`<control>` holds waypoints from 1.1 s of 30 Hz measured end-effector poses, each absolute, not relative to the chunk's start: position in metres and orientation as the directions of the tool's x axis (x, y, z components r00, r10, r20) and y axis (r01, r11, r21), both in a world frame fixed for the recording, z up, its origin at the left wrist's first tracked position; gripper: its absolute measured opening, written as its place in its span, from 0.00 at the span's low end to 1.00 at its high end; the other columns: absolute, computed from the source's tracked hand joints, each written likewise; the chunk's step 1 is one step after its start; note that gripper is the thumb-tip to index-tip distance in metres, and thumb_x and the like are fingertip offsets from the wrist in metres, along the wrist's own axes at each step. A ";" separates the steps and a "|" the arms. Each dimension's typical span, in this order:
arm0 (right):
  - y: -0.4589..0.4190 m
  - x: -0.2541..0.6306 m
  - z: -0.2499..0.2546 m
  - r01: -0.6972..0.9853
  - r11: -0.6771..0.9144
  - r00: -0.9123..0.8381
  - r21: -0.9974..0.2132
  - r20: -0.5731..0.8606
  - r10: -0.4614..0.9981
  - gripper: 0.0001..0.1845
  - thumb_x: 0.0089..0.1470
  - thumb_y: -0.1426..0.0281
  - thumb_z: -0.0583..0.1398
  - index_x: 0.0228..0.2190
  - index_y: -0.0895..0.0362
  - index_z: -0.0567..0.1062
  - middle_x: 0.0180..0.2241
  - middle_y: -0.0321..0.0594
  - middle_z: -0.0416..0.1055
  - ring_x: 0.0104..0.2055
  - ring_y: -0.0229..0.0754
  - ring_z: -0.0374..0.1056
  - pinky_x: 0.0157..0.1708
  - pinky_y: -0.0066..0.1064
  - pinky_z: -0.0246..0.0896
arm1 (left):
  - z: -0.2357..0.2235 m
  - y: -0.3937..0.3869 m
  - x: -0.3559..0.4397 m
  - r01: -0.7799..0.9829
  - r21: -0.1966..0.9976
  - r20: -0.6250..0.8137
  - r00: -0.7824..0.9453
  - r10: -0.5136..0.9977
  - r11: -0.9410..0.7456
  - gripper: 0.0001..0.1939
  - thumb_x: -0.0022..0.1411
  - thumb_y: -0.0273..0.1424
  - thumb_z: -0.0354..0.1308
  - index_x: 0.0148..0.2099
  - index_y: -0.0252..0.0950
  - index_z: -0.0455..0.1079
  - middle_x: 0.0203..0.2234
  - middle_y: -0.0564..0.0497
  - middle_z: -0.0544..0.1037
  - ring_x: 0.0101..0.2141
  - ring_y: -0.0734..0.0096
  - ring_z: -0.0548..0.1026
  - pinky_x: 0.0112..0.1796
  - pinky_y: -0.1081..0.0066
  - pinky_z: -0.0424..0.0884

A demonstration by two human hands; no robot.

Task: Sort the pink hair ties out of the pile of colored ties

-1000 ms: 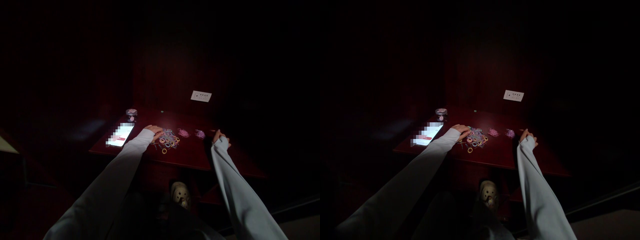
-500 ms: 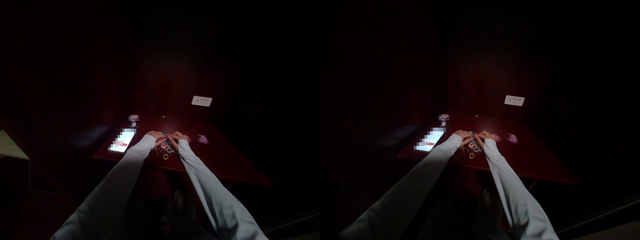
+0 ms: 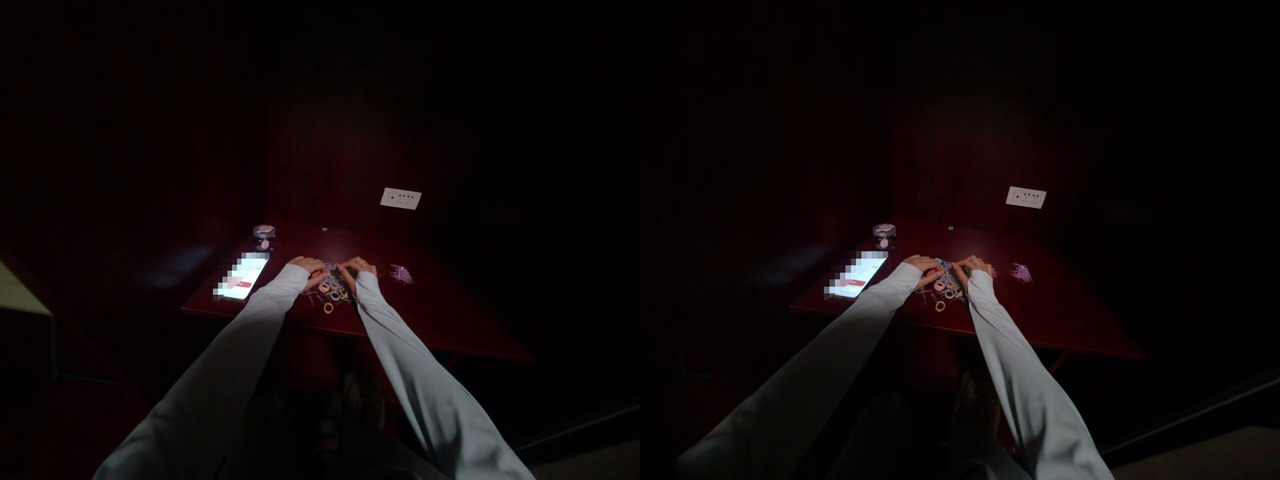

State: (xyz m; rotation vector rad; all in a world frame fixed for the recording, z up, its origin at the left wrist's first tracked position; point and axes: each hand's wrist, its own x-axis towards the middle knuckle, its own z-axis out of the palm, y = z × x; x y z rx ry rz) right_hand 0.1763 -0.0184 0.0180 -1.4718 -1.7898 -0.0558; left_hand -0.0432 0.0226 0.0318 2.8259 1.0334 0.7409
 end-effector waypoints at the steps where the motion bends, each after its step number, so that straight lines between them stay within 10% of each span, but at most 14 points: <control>1: -0.018 0.181 0.018 0.859 0.279 0.050 -0.430 0.612 0.790 0.21 0.67 0.53 0.57 0.35 0.50 0.85 0.38 0.43 0.78 0.45 0.48 0.69 0.50 0.43 0.55 | 0.032 0.022 -0.045 0.607 0.206 0.435 0.646 0.627 -0.768 0.14 0.73 0.38 0.52 0.40 0.39 0.76 0.37 0.50 0.83 0.41 0.66 0.78 0.44 0.67 0.66; 12: -0.011 0.245 0.006 0.900 -0.028 0.351 -0.435 0.683 0.641 0.31 0.68 0.47 0.51 0.33 0.54 0.83 0.45 0.55 0.73 0.47 0.58 0.57 0.46 0.51 0.49 | 0.032 0.026 -0.055 0.754 0.333 0.564 0.321 0.761 -0.566 0.07 0.69 0.30 0.54 0.39 0.40 0.73 0.36 0.50 0.80 0.42 0.61 0.73 0.44 0.64 0.64; 24: -0.017 0.196 0.017 0.905 0.348 -0.147 -0.245 0.588 0.796 0.17 0.68 0.61 0.56 0.45 0.49 0.84 0.42 0.44 0.77 0.47 0.50 0.64 0.49 0.41 0.57 | 0.037 0.027 -0.054 0.850 0.379 0.339 0.240 0.910 -0.365 0.16 0.60 0.16 0.54 0.31 0.40 0.77 0.44 0.49 0.80 0.49 0.59 0.71 0.49 0.60 0.63; 33: -0.014 0.163 0.018 0.816 0.401 -0.123 -0.416 0.553 0.824 0.13 0.63 0.62 0.62 0.46 0.48 0.84 0.40 0.40 0.78 0.46 0.48 0.66 0.48 0.39 0.57 | 0.038 0.022 -0.050 0.844 0.378 0.352 0.249 0.902 -0.381 0.15 0.60 0.17 0.53 0.33 0.40 0.77 0.45 0.48 0.80 0.50 0.57 0.71 0.49 0.59 0.63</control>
